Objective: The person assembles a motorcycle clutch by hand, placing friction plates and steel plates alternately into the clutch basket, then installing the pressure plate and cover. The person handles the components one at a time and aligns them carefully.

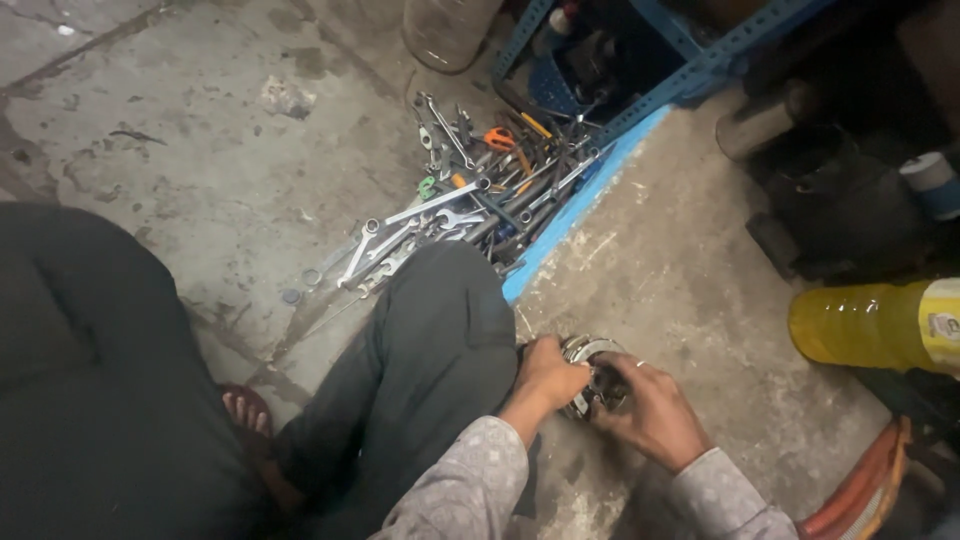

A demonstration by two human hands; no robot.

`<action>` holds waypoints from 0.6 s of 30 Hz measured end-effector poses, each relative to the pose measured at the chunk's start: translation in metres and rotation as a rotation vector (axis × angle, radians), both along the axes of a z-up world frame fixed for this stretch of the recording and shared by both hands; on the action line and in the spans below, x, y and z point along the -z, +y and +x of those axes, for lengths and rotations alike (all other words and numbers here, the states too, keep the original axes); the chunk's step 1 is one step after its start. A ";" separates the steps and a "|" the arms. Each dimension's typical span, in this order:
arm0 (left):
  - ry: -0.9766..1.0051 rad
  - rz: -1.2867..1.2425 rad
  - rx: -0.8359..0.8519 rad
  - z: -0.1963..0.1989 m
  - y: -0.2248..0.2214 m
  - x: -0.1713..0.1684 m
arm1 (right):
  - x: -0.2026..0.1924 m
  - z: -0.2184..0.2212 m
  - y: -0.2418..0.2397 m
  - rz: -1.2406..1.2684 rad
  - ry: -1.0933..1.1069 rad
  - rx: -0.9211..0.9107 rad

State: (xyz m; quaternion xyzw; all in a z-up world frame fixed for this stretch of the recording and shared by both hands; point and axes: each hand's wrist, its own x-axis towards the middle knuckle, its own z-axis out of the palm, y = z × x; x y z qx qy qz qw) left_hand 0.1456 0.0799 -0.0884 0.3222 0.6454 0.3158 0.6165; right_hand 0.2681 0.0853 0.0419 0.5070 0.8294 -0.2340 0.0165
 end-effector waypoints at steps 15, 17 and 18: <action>0.060 -0.083 0.101 0.008 0.003 0.011 | 0.028 0.055 -0.015 0.095 0.351 0.529; 0.044 -0.078 0.082 0.010 0.001 0.018 | 0.072 0.108 -0.011 -0.079 0.392 0.693; 0.030 -0.074 0.052 0.011 0.000 0.021 | 0.094 0.134 -0.009 -0.259 0.435 0.842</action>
